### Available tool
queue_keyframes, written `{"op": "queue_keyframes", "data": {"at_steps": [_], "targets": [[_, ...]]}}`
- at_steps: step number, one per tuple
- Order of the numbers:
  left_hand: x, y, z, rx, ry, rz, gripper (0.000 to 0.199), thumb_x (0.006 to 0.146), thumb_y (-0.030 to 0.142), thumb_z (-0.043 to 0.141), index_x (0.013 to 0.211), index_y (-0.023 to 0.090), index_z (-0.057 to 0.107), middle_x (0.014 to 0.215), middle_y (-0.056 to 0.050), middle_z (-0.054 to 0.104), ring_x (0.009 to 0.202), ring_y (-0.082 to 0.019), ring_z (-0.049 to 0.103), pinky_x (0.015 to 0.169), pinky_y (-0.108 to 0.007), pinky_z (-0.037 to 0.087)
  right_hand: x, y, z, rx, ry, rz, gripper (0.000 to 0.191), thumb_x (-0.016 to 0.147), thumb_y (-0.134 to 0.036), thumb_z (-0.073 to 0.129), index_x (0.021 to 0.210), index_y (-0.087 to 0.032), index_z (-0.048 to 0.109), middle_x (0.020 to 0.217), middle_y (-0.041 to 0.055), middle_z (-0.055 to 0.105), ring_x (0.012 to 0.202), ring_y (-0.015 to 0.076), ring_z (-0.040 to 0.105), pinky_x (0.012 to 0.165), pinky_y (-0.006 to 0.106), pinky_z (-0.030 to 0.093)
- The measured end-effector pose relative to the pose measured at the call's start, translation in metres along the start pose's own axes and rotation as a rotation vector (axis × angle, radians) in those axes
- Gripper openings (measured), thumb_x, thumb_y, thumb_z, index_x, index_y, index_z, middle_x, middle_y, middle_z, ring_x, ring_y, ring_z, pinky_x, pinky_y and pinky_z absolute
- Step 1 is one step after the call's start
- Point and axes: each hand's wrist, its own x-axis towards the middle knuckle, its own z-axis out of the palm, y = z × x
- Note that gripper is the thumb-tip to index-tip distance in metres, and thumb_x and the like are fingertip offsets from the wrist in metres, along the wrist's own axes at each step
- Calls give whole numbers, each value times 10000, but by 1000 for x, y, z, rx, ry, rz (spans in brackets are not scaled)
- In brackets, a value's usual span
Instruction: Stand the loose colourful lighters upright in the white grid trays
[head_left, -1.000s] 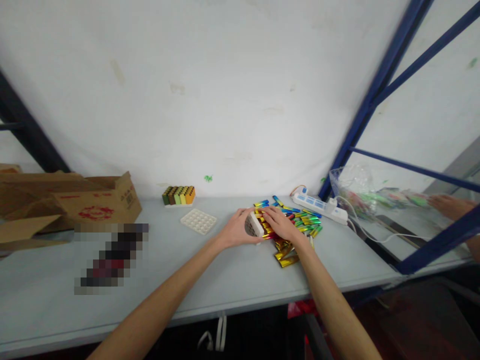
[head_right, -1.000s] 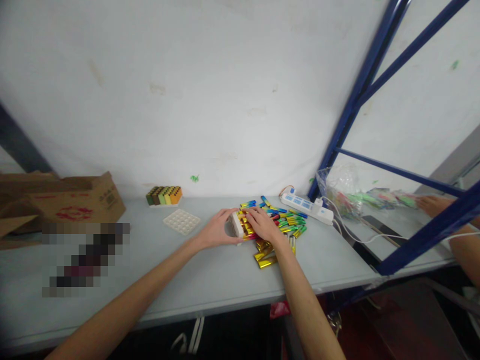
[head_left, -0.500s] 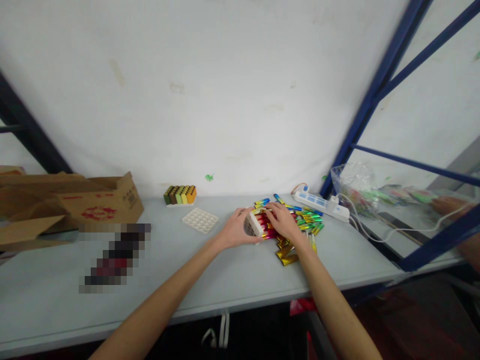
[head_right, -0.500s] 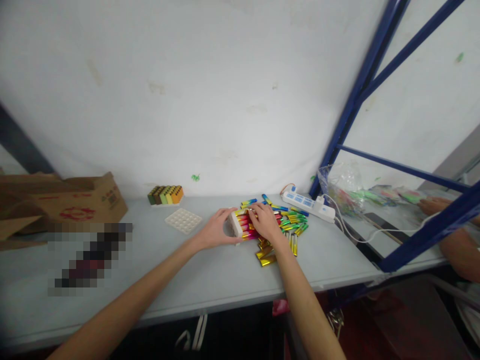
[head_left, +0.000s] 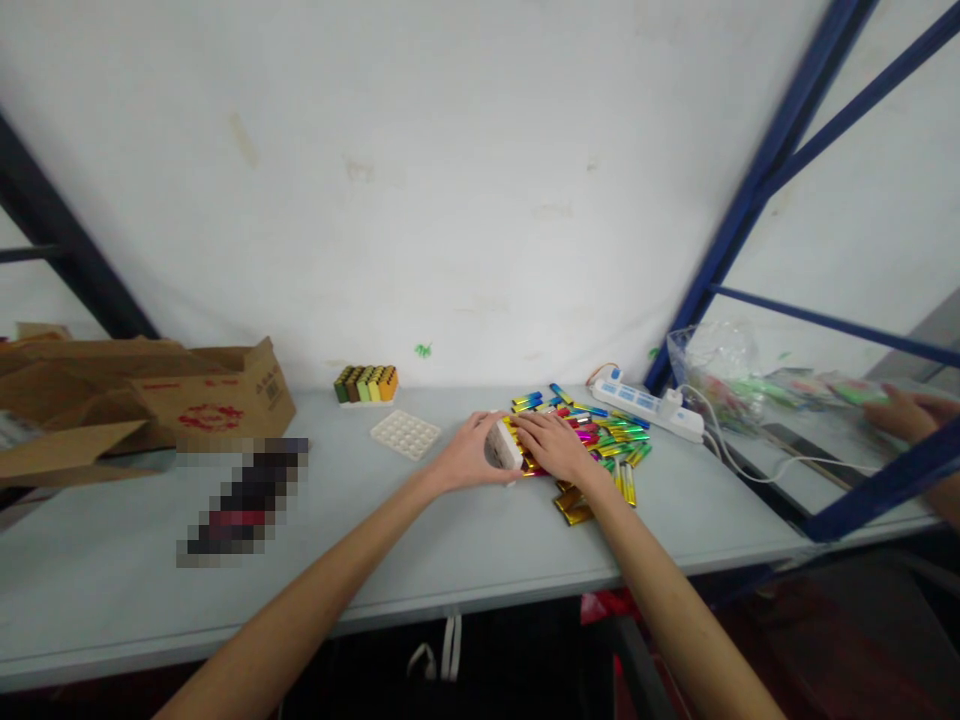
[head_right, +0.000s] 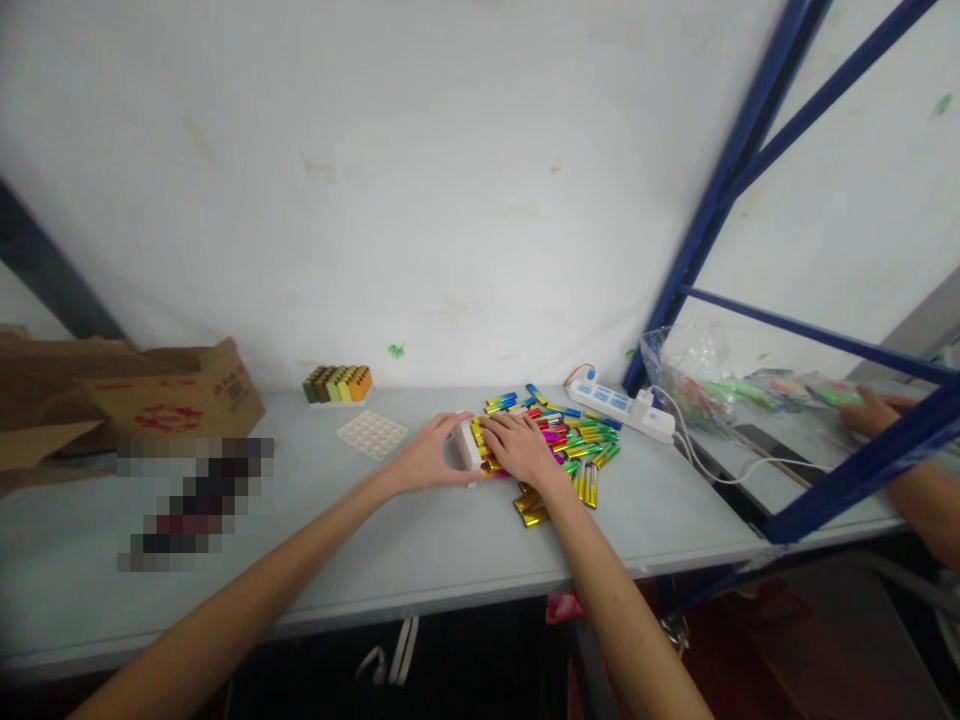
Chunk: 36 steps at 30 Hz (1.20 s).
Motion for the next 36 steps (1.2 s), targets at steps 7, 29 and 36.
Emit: {"op": "queue_keyframes", "data": {"at_steps": [7,29,36], "targets": [[-14,-2,-10,14,-12,-38,993,654,555,864,1490,209,454,1461,-137,517,1377,-327,495,1205,-465,387,-1,16,1,43,61,-13,437,1094,-337,334,1401,-218,621,1438,79,638,1357,213,548,1191,432,341],[-34,-19,-13,-15,59,-34,891,662,537,867,1426,265,499,1398,-111,513,1340,-313,519,1178,-476,433,0,-24,6,-10,1,-121,428,1085,-347,358,1423,-252,602,1461,94,615,1434,264,454,1208,559,247],[-64,-20,-29,134,85,-64,757,693,587,853,1331,280,586,1473,-121,362,1284,-320,541,1155,-503,443,1,-22,6,19,35,-74,382,1058,-299,414,1357,-232,642,1405,122,644,1364,247,525,1213,568,247]]}}
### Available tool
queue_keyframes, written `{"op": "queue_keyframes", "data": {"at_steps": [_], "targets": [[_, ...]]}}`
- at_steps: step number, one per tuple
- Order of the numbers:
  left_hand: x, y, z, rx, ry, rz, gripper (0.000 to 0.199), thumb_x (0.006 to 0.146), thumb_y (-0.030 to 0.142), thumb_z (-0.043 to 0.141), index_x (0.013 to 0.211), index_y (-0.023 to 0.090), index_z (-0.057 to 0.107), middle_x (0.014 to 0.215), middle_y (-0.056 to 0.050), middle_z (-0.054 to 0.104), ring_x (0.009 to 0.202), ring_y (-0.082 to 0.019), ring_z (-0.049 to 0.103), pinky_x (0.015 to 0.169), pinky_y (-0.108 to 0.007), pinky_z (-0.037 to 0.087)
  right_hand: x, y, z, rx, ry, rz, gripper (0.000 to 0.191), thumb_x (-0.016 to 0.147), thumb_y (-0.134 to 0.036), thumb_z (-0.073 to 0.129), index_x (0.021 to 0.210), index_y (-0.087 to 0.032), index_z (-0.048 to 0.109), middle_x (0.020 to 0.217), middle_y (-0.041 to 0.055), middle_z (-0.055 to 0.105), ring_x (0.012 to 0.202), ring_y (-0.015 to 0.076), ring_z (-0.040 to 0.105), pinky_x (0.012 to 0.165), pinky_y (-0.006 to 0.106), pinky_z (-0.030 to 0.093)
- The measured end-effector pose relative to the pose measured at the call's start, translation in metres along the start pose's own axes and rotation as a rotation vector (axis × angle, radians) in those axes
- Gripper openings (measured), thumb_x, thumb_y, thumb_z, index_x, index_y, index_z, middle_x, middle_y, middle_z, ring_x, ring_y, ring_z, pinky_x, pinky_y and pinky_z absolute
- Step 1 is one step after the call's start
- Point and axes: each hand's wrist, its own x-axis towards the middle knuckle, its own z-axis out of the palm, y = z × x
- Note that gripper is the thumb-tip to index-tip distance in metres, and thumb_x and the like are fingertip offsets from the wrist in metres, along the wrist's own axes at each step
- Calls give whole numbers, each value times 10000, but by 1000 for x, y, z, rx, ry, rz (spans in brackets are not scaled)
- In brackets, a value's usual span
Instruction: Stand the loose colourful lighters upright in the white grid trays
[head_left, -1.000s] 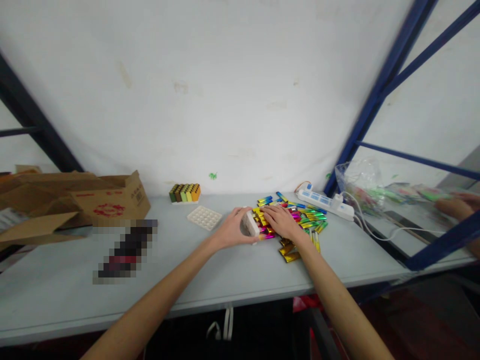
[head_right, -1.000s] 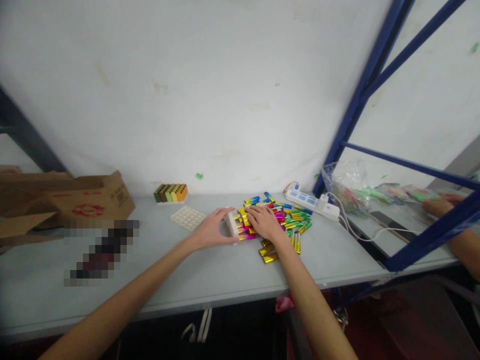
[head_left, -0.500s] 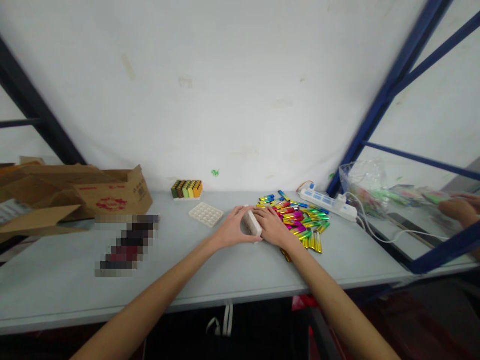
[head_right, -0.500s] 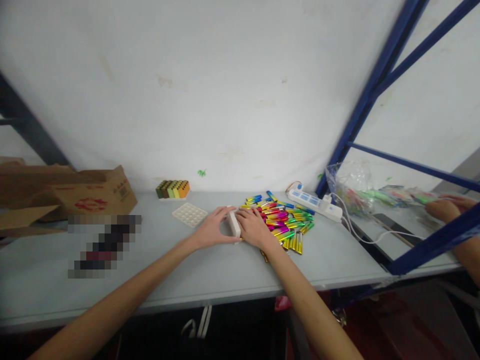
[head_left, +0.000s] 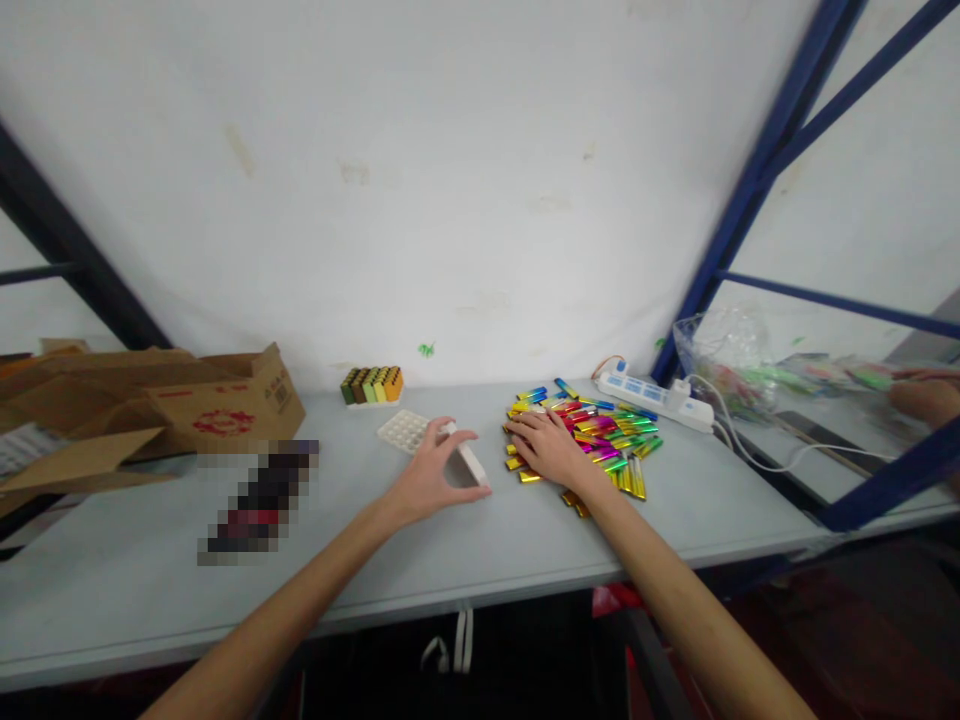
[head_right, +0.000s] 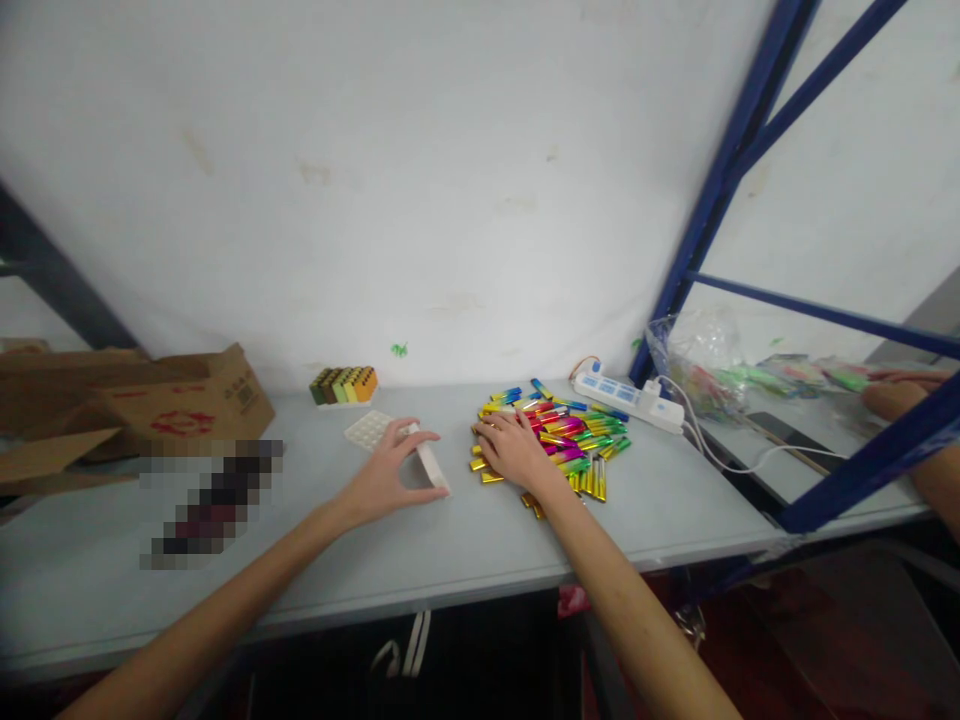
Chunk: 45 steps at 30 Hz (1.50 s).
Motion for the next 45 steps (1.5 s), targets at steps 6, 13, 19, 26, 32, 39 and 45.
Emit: {"op": "queue_keyframes", "data": {"at_steps": [6,13,19,26,32,39,45], "targets": [[-27,-6,-5,112,-2,100,480,831,518,773,1210,250,647,1495,-128,453,1205,-299,610,1101,-494,500,-1,-16,0,56,71,-37,334,1055,-315,448,1295,-214,657,1379,132,644,1335,259,543,1235,592,185],[-57,-17,-25,187,-132,186,446,926,401,696,1351,276,639,1437,-122,600,1321,-290,568,1126,-479,494,1,-20,3,118,54,-91,286,1040,-324,493,1209,-205,690,1300,132,667,1281,269,561,1210,554,261],[-84,-37,-59,259,-194,96,549,947,587,599,1388,262,635,1444,-135,618,1330,-328,571,1121,-519,493,18,-28,-2,137,49,-113,277,1042,-303,486,1202,-184,678,1240,131,679,1199,259,590,1140,480,372],[-102,-63,-71,322,-37,-59,650,952,714,460,1347,238,662,1416,-142,629,1347,-334,553,1155,-529,453,80,-99,37,140,-71,-152,461,1029,-445,523,1419,-200,543,1417,161,553,1269,280,552,1103,457,417],[-87,-85,-70,299,34,-94,744,905,801,425,1280,217,692,1440,-171,575,1317,-344,564,1156,-550,437,90,-111,70,190,-71,-184,336,1089,-332,386,1284,-197,624,1394,152,573,1348,237,493,1152,437,368],[-48,-91,-79,215,-118,-32,684,751,828,634,1109,252,719,1471,-122,475,1106,-291,654,1071,-497,518,79,-89,68,302,-10,-214,265,1015,-265,559,1249,-159,626,1366,156,563,1309,230,531,1142,398,388],[-15,-77,-58,169,-207,44,1107,610,665,860,1521,212,425,1566,-178,437,1496,-355,371,1222,-494,358,87,-84,64,351,-18,-184,227,960,-267,650,1142,-131,645,1260,152,585,1226,237,560,1100,400,418]]}}
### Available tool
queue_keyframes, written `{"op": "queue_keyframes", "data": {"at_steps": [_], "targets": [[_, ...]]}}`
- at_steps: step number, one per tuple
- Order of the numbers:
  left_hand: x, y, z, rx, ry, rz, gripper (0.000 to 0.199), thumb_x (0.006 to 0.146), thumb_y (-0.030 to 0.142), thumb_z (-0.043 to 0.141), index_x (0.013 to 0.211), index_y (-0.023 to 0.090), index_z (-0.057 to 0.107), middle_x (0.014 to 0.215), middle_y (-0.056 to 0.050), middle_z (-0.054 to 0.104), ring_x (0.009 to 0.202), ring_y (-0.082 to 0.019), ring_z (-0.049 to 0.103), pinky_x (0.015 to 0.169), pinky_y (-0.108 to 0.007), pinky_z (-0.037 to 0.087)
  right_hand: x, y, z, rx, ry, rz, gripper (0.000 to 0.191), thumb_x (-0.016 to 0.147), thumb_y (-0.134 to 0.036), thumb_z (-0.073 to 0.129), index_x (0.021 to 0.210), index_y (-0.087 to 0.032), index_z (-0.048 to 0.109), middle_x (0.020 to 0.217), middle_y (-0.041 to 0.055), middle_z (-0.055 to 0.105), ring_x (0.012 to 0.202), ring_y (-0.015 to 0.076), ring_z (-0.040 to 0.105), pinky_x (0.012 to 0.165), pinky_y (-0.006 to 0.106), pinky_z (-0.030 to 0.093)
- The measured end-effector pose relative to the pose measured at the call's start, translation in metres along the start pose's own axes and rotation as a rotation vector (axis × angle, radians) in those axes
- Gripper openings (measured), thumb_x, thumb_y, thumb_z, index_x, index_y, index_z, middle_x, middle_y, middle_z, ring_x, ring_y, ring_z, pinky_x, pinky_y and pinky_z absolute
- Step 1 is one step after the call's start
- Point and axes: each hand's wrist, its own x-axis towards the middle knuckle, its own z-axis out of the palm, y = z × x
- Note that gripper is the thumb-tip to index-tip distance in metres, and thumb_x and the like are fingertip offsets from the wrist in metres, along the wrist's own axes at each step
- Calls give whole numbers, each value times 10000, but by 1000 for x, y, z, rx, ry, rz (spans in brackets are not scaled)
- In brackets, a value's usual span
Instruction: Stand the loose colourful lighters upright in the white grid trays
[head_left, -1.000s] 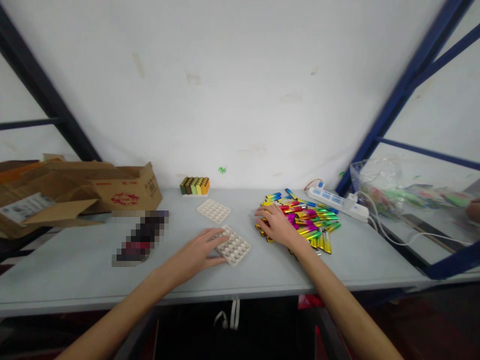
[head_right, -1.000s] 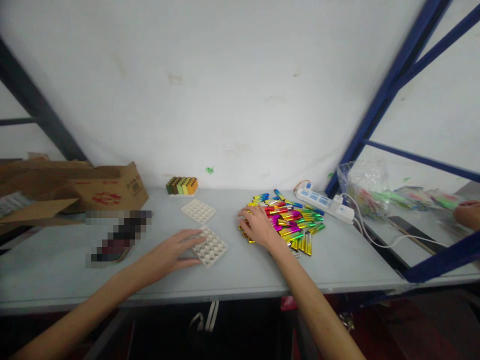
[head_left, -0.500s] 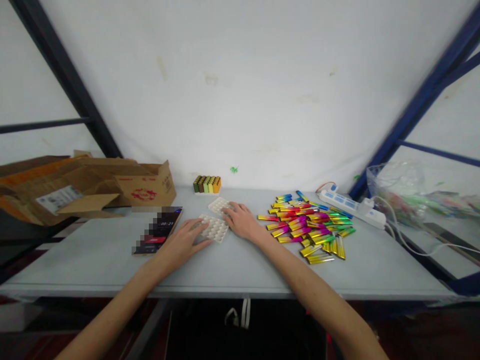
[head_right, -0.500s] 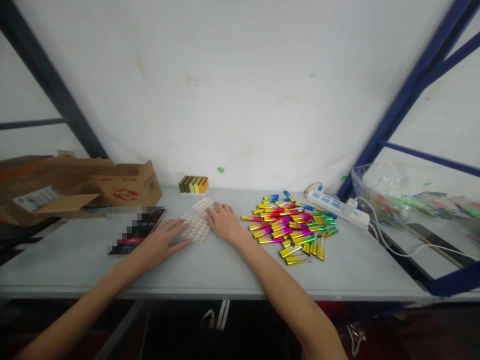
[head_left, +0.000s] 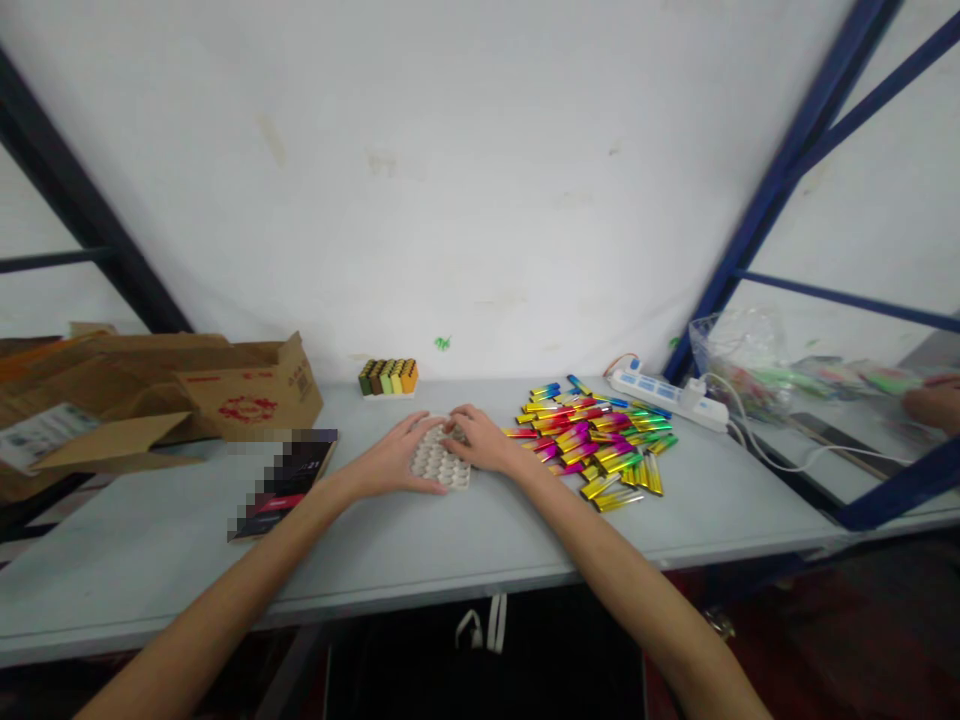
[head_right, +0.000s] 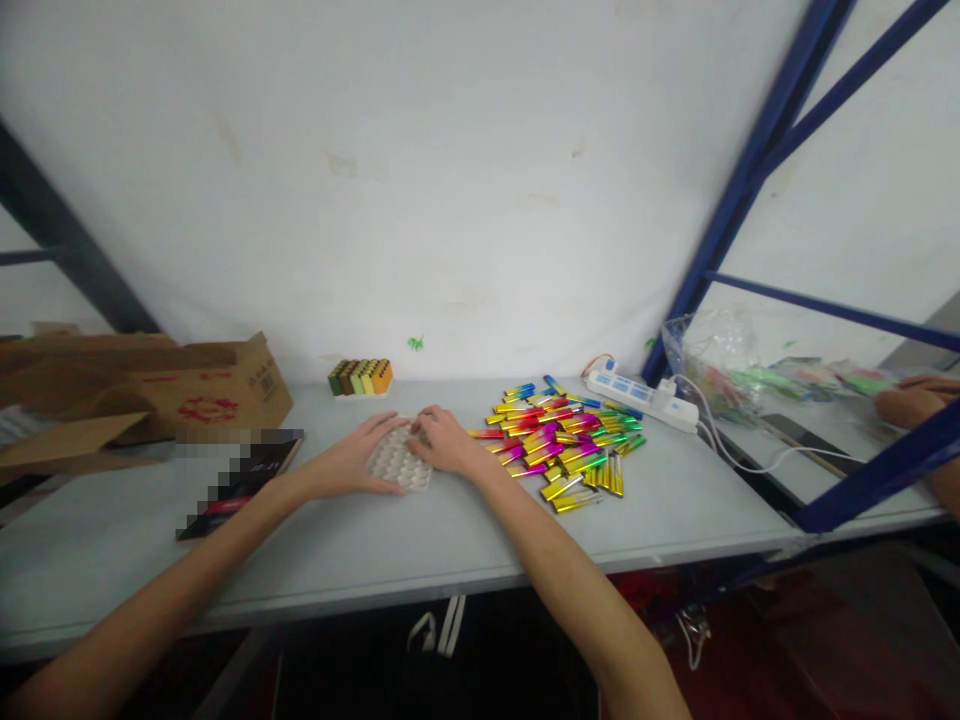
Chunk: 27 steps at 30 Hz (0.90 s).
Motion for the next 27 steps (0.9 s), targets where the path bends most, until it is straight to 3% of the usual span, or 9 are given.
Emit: {"op": "queue_keyframes", "data": {"at_steps": [6,10,16,21,25,27], "targets": [[-11,0,28,21,15,-34,966,853,701,630,1596,168,320,1689,-200,252,1534,-351,315,1234,-508,332,-3,10,-12,-36,-2,114,328,903,-431,744,1075,-163,667,1224,129,593,1195,242,556,1061,403,418],[-22,-1,33,75,36,13,870,938,687,516,1596,153,320,1686,-190,260,1538,-327,313,1255,-490,295,-6,7,-17,-128,-41,166,370,922,-518,695,1066,-178,677,1107,101,643,1106,241,578,1017,392,432],[-29,11,28,114,57,-38,847,959,710,439,1564,123,372,1637,-200,374,1508,-329,374,1242,-487,316,-9,1,-17,-215,-25,275,444,963,-604,579,1116,-196,666,1151,119,643,1104,263,581,1002,418,452],[-47,13,19,165,100,-126,809,965,726,401,1497,121,467,1490,-212,536,1382,-343,507,1181,-502,389,-14,8,-22,-224,-41,306,424,952,-476,653,1243,-167,633,1252,154,621,1195,286,567,1043,421,444],[-52,6,3,210,180,-247,696,973,698,414,1447,203,536,1313,-171,575,1241,-353,565,1086,-531,456,-16,9,-25,-181,-54,293,402,962,-383,640,1292,-156,614,1292,176,618,1223,296,573,1063,433,436],[-45,6,-7,182,238,-267,664,974,681,436,1463,237,510,1294,-144,556,1209,-338,573,1078,-524,460,-15,8,-23,-91,-50,247,545,935,-352,673,1421,-160,520,1332,182,617,1247,303,572,1061,438,443]]}}
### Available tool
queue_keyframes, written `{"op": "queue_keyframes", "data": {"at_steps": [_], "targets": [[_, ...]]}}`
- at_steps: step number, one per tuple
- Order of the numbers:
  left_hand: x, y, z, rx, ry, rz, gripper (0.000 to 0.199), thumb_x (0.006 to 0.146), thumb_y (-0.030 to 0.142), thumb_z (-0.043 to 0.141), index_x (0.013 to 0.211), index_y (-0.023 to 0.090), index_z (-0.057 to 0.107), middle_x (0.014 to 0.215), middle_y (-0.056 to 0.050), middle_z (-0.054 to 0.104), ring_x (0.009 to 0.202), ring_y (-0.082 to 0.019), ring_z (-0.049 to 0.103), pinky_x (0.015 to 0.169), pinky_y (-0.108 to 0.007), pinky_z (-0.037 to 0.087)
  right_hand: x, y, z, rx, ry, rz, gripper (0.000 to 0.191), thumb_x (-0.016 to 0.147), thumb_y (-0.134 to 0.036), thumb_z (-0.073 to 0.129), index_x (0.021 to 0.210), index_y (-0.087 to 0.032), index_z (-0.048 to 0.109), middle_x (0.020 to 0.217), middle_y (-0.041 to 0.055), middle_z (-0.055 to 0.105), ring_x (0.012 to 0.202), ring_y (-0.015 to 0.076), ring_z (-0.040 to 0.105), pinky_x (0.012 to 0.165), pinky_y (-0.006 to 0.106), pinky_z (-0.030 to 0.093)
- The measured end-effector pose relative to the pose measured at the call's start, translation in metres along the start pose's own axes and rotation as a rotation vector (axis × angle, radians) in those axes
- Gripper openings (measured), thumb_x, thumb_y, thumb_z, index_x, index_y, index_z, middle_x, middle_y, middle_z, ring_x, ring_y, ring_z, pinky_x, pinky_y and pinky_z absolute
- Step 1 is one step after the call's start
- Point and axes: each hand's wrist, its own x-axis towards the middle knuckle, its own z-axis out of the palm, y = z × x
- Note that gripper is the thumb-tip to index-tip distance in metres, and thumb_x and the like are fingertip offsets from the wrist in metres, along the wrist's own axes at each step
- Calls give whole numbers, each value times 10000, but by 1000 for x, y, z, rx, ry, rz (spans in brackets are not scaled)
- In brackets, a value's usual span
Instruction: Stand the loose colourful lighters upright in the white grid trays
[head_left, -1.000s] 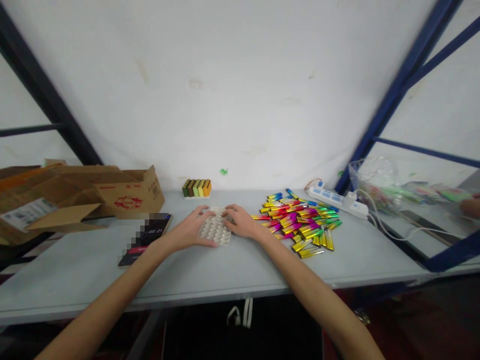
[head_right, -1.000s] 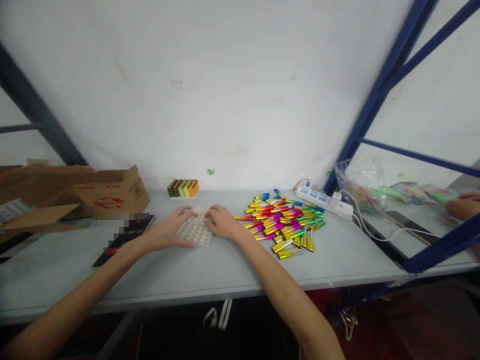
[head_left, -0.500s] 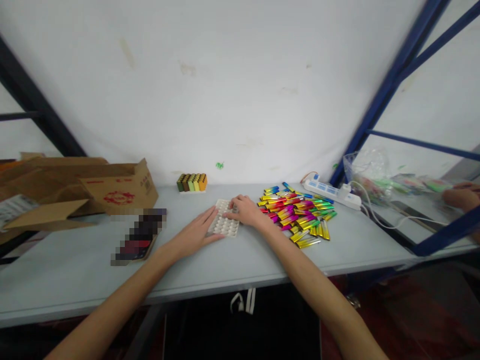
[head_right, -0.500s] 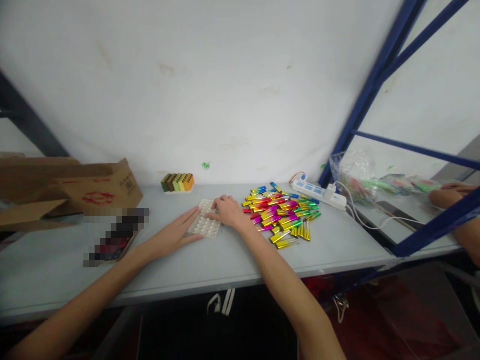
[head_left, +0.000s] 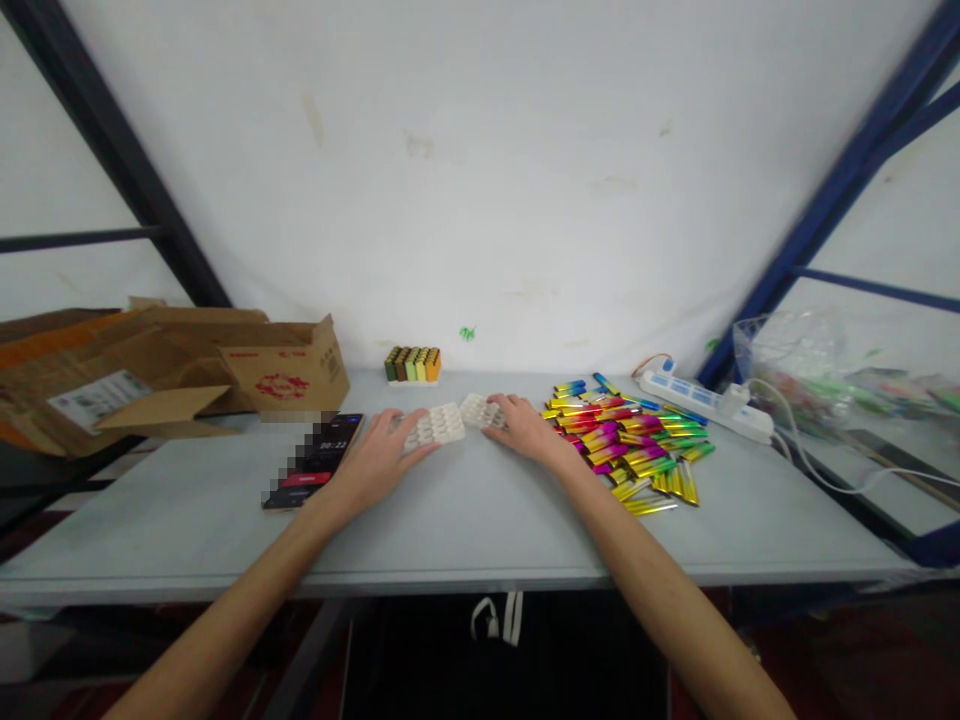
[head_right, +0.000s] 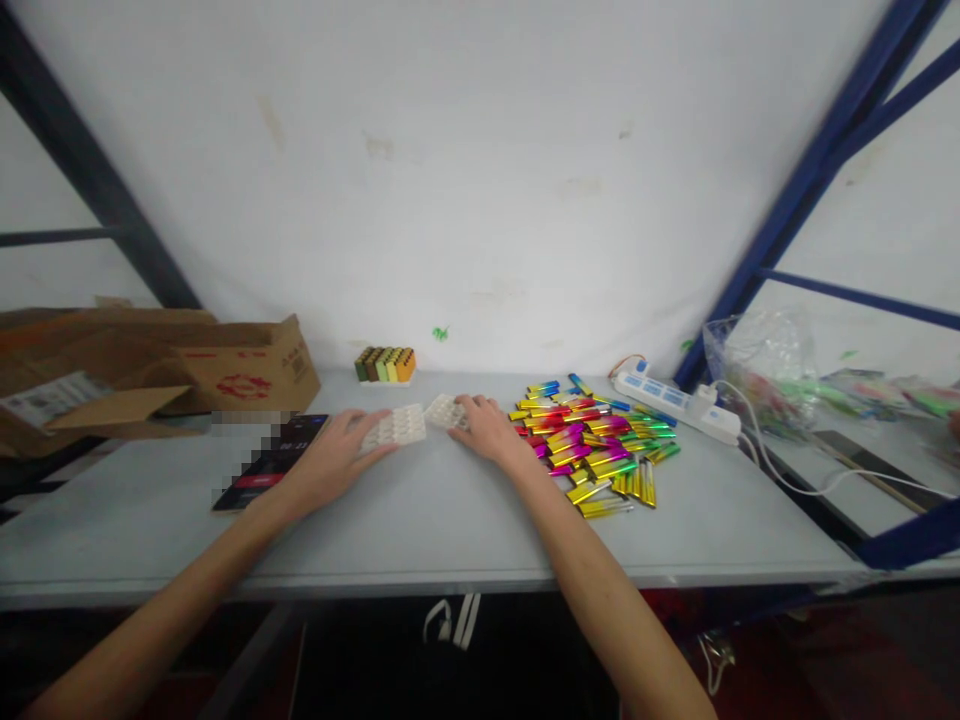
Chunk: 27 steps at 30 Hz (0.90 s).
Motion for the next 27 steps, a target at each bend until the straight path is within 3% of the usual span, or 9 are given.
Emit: {"op": "queue_keyframes", "data": {"at_steps": [4,8,10,14,20,24,27], "targets": [[29,11,-7,-138,91,105,641,962,648,510,1465,252,461,1366,-111,504,1301,-297,514,1165,-466,392,4,-2,7,268,-40,-79,1090,796,-310,815,1639,-193,134,1409,187,606,1271,308,596,1063,446,457],[44,17,11,-220,-51,188,544,941,600,575,1340,232,526,1302,-107,538,1232,-288,559,1124,-462,435,7,6,10,379,-5,-84,1315,704,-300,886,1659,-212,-13,1462,206,552,1296,319,592,1078,462,451],[43,15,23,-246,-107,222,497,945,563,582,1305,225,534,1292,-110,551,1231,-289,557,1115,-461,444,7,10,8,374,-2,-82,1330,693,-319,896,1662,-209,-9,1439,209,560,1280,323,602,1065,462,459],[39,12,35,-258,-91,240,430,962,526,567,1277,234,543,1303,-108,544,1219,-281,555,1101,-455,451,4,12,2,368,-60,-121,1259,714,-331,883,1665,-213,67,1348,173,623,1231,315,625,1051,452,468],[57,8,31,-229,-78,271,479,948,583,579,1274,232,582,1291,-108,540,1222,-285,544,1108,-446,433,5,12,1,390,-52,-198,1226,694,-352,896,1656,-200,151,1519,196,483,1352,322,518,1145,472,390],[74,0,26,-203,-167,379,495,950,591,569,1303,244,581,1358,-119,530,1302,-300,497,1146,-445,390,6,17,4,355,-11,-174,1140,710,-332,882,1637,-188,235,1541,207,457,1393,333,477,1156,483,377],[82,-6,24,-228,-236,414,521,926,604,601,1315,258,576,1368,-109,527,1297,-291,505,1135,-419,395,5,18,3,345,-8,-171,1131,722,-287,862,1643,-199,212,1504,202,498,1350,325,518,1129,477,406]]}}
